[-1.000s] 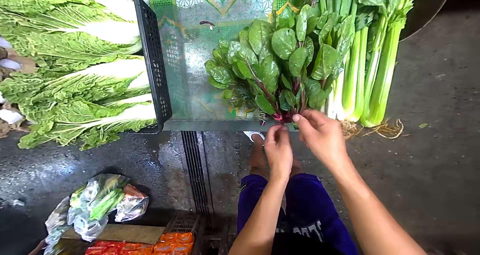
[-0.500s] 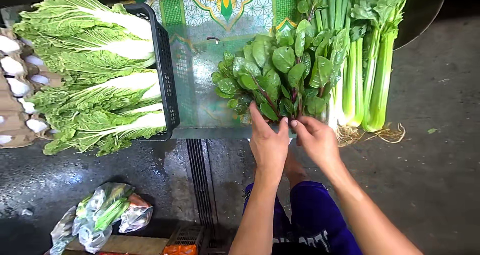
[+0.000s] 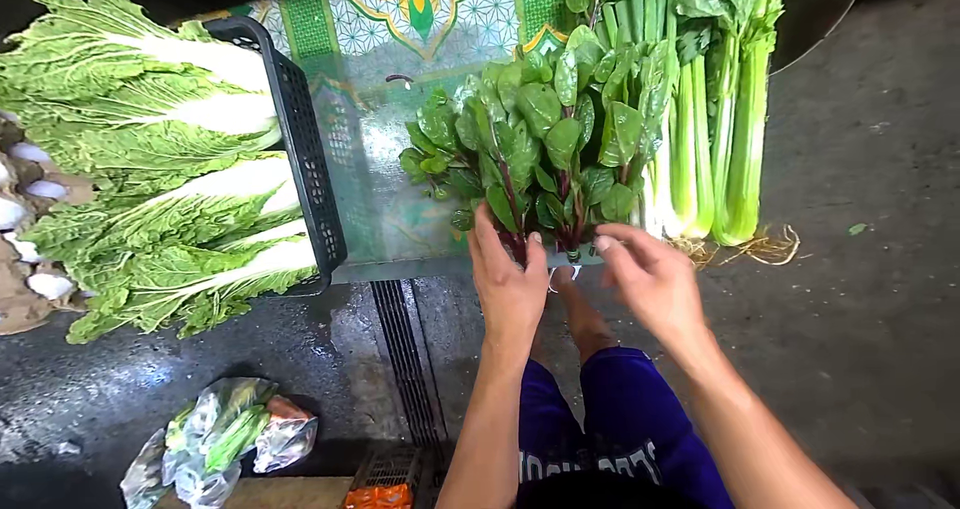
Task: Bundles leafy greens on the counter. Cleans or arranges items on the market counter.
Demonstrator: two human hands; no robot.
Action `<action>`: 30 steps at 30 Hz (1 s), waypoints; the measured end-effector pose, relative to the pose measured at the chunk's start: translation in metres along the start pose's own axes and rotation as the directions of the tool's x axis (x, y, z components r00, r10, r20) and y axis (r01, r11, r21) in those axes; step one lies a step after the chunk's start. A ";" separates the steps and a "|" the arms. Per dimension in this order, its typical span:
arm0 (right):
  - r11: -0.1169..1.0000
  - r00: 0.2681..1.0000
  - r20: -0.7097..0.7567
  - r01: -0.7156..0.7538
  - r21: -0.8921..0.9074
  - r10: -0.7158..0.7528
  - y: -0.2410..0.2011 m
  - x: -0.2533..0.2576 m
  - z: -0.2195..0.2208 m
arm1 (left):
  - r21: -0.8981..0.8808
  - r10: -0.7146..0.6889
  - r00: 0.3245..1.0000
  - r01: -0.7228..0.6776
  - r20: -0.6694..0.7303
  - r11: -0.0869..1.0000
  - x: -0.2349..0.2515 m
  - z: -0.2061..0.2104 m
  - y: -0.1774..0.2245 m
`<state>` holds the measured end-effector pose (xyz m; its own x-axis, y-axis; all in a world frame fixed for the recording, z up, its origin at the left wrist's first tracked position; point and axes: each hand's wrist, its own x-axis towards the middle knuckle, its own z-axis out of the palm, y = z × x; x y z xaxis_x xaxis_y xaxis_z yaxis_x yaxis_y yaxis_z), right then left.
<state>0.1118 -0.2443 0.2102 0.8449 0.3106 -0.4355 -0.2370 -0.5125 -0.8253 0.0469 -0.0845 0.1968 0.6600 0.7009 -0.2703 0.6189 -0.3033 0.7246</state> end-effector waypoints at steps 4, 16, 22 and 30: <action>0.992 0.993 -0.117 -0.049 -0.115 0.036 0.012 0.000 -0.031 | -0.154 -0.057 0.998 0.056 -0.002 0.986 -0.004 0.002 -0.008; 0.921 0.996 -0.030 -0.090 -0.379 0.085 0.015 0.019 0.003 | -0.069 0.116 0.975 -0.131 -0.192 0.989 -0.048 0.001 -0.013; 0.954 0.982 0.038 -0.169 -0.247 0.183 0.008 0.016 -0.011 | -0.312 0.037 0.988 -0.083 -0.149 0.946 -0.043 -0.006 -0.021; 0.996 0.995 -0.093 -0.025 -0.088 0.016 -0.014 0.052 -0.046 | -0.648 -0.316 0.943 0.179 -0.100 0.740 0.073 -0.020 -0.029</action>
<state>0.1812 -0.2576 0.2150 0.8821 0.2260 -0.4134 -0.2147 -0.5883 -0.7797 0.0687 -0.0112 0.1690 0.3841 0.8220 -0.4205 0.3008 0.3192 0.8987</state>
